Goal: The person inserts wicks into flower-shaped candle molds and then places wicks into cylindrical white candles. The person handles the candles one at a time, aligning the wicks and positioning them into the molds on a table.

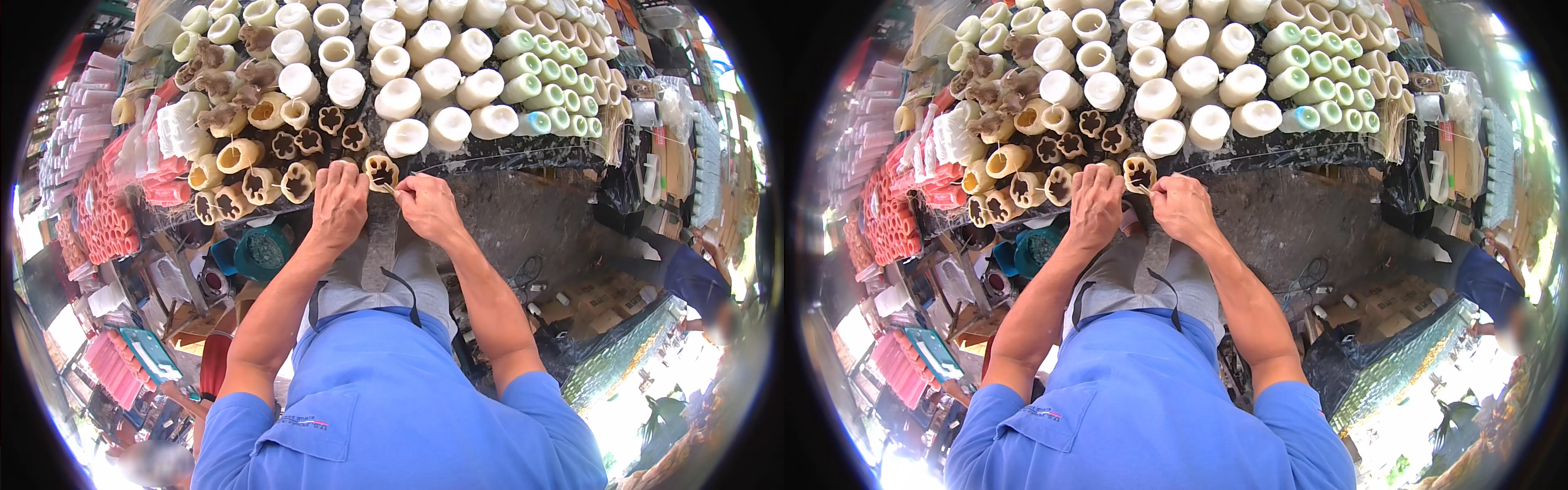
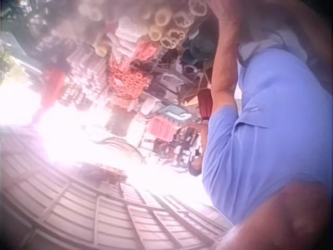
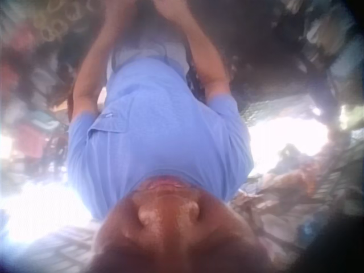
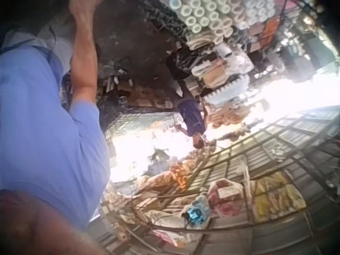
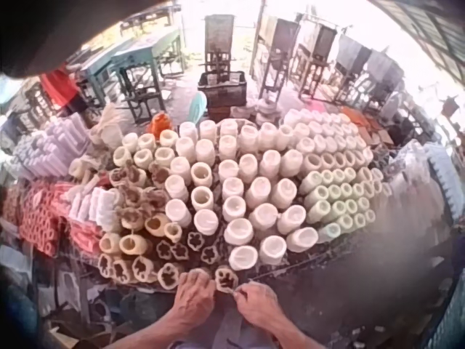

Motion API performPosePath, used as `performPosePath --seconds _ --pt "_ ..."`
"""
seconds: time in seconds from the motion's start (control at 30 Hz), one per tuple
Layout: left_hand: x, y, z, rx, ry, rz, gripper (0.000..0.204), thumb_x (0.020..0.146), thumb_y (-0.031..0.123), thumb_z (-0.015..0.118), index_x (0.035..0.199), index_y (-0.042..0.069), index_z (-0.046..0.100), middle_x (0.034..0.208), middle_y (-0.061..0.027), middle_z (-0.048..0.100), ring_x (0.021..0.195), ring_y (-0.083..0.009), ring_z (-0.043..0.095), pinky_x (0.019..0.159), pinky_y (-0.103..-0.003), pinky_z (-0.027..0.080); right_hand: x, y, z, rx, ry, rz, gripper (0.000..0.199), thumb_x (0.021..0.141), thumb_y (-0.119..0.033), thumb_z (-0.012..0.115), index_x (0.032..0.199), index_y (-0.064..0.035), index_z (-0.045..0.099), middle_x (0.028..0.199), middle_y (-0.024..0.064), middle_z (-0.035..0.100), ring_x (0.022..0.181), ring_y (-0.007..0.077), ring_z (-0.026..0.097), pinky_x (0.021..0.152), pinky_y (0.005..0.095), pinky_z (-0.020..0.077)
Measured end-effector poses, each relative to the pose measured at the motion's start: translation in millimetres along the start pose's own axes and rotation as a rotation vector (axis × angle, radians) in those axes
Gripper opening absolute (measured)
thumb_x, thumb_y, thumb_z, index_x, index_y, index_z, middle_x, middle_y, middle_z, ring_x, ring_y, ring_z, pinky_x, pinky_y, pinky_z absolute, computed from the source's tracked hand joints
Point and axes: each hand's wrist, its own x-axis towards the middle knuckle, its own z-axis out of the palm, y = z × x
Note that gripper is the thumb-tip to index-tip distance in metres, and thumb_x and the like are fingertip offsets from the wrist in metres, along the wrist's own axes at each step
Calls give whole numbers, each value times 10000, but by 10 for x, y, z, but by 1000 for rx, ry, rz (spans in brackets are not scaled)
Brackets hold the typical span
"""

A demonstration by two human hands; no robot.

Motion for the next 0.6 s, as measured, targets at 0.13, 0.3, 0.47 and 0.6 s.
performPosePath --seconds 0.13,0.3,0.47,0.6 --pt "4 -12 -19 -33 -52 -55 98 826 82 679 918 55 692 1006 -109 636 1037 -311 599 897 -452 463 117 -29 84 -78 -13 -30 240 940 -220 664 984 -37 812 1003 188 754 980 400 729 905 500 572" --pt "6 -2 -70 -33 -37 -37 98 832 98 701 924 64 698 1004 -105 640 1024 -307 601 900 -457 458 191 -57 136 -98 -17 -62 240 943 -214 662 1000 -42 818 1017 192 756 981 407 732 910 505 577" --pt "21 19 -121 -14 -19 -31 78 859 114 719 925 75 708 983 -92 644 1007 -304 605 895 -458 457 203 -59 134 -100 -27 -44 249 939 -218 658 1002 -37 816 1037 207 760 997 412 734 924 509 578" --pt "12 48 -148 -35 -22 -14 75 865 111 733 928 78 711 969 -82 647 999 -297 606 887 -455 458 220 -61 132 -85 -35 -54 255 930 -214 648 999 -32 814 1049 216 760 1007 417 733 936 509 576"
